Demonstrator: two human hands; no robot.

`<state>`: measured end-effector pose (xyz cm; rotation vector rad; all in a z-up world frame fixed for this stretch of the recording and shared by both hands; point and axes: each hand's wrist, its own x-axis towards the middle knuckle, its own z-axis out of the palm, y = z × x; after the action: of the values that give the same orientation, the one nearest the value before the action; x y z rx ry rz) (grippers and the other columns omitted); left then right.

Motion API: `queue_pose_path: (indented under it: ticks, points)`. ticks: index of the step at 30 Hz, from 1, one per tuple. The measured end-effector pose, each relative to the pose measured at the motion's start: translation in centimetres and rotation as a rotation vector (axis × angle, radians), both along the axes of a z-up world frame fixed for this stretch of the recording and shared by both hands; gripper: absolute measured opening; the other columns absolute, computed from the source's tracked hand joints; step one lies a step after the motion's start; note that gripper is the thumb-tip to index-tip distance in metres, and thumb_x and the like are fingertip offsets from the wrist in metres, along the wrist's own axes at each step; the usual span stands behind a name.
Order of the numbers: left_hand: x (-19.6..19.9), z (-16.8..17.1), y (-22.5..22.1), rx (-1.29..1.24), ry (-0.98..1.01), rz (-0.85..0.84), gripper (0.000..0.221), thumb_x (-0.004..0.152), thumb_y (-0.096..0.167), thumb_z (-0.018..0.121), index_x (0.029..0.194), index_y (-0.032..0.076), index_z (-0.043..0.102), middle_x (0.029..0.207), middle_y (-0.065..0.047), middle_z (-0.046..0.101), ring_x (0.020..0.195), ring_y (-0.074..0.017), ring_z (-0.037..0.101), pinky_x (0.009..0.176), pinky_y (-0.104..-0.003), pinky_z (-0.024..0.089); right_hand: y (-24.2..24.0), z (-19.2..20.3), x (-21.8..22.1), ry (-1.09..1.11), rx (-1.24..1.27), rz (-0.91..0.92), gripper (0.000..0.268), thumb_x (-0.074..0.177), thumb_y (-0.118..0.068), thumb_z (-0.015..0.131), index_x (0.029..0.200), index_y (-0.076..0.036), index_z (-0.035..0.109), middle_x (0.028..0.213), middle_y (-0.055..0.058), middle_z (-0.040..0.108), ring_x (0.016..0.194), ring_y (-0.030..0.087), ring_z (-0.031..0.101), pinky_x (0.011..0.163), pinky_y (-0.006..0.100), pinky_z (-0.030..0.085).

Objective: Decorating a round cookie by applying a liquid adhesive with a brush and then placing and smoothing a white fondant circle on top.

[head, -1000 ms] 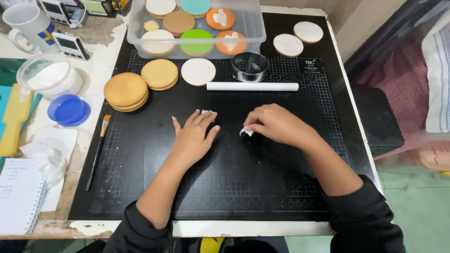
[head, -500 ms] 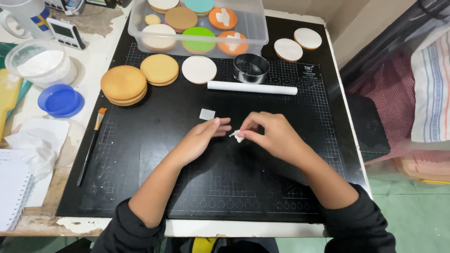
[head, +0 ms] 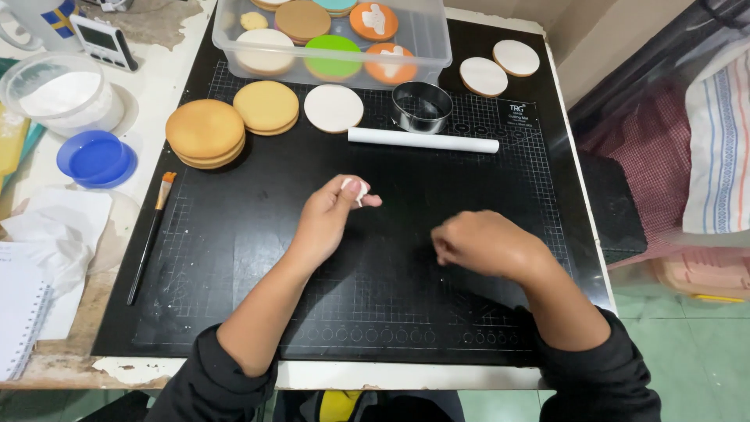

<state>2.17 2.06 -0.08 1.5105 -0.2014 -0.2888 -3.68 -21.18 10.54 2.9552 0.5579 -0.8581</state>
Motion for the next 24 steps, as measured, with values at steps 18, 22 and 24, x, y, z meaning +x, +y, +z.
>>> queue_pose_path:
  ticks: [18, 22, 24]
  points:
    - [-0.4, -1.0, -0.4, 0.007, 0.112, -0.18, 0.042, 0.114, 0.024, 0.028, 0.133, 0.001, 0.057, 0.1, -0.016, 0.071, 0.097, -0.0257, 0.076, 0.095, -0.04, 0.058, -0.3, -4.3, 1.6, 0.134, -0.112, -0.022, 0.031, 0.089, -0.039, 0.076, 0.09, -0.009, 0.079, 0.075, 0.012, 0.076, 0.068, 0.025, 0.075, 0.064, 0.036, 0.06]
    - [-0.5, -2.3, -1.0, 0.078, 0.15, -0.21, 0.04, 0.112, 0.022, 0.032, 0.132, 0.004, 0.061, 0.083, -0.004, 0.06, 0.079, -0.0146, 0.071, 0.081, -0.028, 0.062, 1.4, -1.3, 1.8, -0.09, 0.192, -0.117, 0.026, 0.093, -0.03, 0.072, 0.095, -0.005, 0.071, 0.083, 0.015, 0.073, 0.075, 0.031, 0.074, 0.069, 0.04, 0.061]
    - [-0.9, -1.5, -1.3, 0.188, 0.057, -0.241, 0.045, 0.112, 0.028, 0.033, 0.138, 0.005, 0.062, 0.08, -0.008, 0.058, 0.078, -0.0182, 0.071, 0.081, -0.034, 0.063, 1.8, -1.8, 1.8, -0.138, 0.719, -0.242, 0.032, 0.092, -0.025, 0.074, 0.113, -0.004, 0.06, 0.096, 0.017, 0.067, 0.076, 0.028, 0.068, 0.067, 0.04, 0.058]
